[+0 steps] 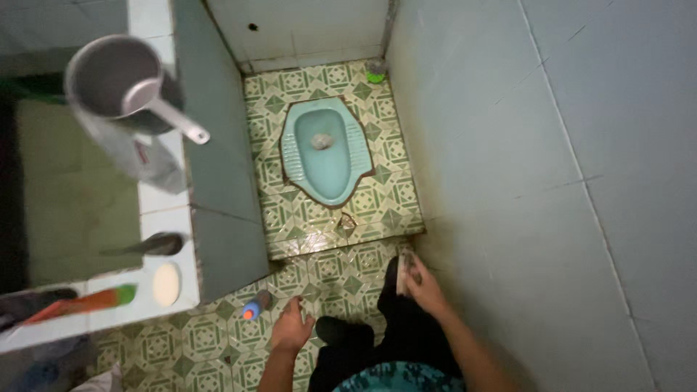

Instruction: The person cleans a light blue squat toilet using a toilet brush and a cleaning agent. They scrub the bowl, apply liquid cleaner, rinse with water from a metal pot, and wipe the rim with a cloth.

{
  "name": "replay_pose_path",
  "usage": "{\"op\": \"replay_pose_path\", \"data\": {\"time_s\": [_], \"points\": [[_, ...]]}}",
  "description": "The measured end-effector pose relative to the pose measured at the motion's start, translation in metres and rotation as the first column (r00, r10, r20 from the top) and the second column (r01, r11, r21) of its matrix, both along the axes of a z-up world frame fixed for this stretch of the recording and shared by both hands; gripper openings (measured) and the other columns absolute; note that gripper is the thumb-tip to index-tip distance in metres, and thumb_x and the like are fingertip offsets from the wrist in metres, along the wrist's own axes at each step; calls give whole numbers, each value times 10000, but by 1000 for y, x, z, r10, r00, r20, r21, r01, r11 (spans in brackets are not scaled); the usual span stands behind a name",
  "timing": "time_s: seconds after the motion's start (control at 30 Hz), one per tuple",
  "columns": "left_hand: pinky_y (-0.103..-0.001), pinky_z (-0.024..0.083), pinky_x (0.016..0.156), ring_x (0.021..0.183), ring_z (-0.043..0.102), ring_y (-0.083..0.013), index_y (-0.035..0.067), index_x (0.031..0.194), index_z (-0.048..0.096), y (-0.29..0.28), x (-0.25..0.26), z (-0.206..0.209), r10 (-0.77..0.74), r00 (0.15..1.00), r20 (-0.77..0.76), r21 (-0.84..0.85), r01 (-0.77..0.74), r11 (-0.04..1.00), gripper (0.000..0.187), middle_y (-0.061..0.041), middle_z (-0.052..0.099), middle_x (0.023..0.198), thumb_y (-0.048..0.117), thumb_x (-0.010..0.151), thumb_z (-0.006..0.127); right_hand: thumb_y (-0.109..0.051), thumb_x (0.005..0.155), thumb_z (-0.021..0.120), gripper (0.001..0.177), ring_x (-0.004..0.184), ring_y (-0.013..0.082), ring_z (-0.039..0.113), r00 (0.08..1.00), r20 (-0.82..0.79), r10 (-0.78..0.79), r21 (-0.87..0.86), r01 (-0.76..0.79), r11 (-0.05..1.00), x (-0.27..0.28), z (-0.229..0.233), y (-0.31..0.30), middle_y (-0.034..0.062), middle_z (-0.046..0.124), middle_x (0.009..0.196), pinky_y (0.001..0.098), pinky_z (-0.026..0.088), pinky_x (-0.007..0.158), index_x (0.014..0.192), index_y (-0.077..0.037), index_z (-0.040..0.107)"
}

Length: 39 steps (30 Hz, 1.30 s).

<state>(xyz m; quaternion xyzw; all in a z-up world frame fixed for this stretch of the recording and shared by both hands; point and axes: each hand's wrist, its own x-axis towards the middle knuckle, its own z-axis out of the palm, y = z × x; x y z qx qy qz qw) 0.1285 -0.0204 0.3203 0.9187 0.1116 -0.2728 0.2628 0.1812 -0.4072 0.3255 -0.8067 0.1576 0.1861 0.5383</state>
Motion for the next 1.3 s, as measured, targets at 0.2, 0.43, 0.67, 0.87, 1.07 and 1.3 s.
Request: {"op": "replay_pose_path", "data": {"time_s": [0.2, 0.43, 0.67, 0.87, 1.07, 1.3], "points": [[-472, 569, 949, 1167, 664, -337, 139, 1447, 427, -46, 62, -26, 77, 974, -214, -29, -85, 996, 639, -124, 644, 1347, 358, 902, 679, -412, 965, 636, 733, 1284, 347, 597, 972, -158, 175, -310, -217, 925, 29, -32, -36, 138, 478, 1556, 471, 501, 1048, 1583, -180, 318], [-473, 545, 954, 1138, 657, -389, 81, 1392, 495, -94, 150, -136, 127, 980, 152, -212, -93, 973, 641, -195, 660, 1266, 335, 848, 719, -454, 1017, 574, 643, 1251, 386, 585, 961, -195, 197, -584, -275, 763, 137, -152, -46, 184, 548, 1434, 480, 496, 1032, 1544, -124, 410], [-515, 480, 981, 1172, 591, -402, 53, 1341, 539, -124, 284, -284, 17, 952, 305, -174, 38, 984, 546, -204, 631, 1266, 300, 893, 730, -358, 997, 555, 565, 1080, 376, 608, 831, -125, 542, -722, -452, 524, 268, -325, -15, 200, 588, 1262, 467, 561, 853, 1502, -125, 453], [-503, 465, 1019, 1183, 583, -406, 7, 1309, 573, -140, 395, -355, -55, 670, 740, -159, 254, 954, 494, -199, 642, 1244, 196, 883, 734, -323, 1058, 558, 341, 1094, 382, 592, 921, -65, 383, -732, -305, 609, 382, -406, -30, 205, 608, 1207, 497, 508, 915, 1266, -58, 613], [-486, 471, 998, 1186, 587, -383, 18, 1259, 600, -159, 463, -394, -125, 539, 833, -80, 340, 937, 435, -174, 650, 1228, 194, 881, 722, -250, 1042, 600, 413, 828, 393, 650, 811, 390, 436, -888, 206, 411, 454, -432, -83, 244, 632, 1015, 472, 553, 605, 1375, -7, 608], [-485, 485, 980, 1142, 604, -367, 34, 1216, 624, -157, 500, -427, -208, 465, 861, 14, 387, 922, 386, -157, 663, 1165, 185, 873, 712, -262, 1018, 631, 504, 866, 286, 665, 626, 349, 697, -903, 27, 428, 410, -452, -19, 157, 609, 1009, 378, 581, 689, 1416, 36, 551]]}}
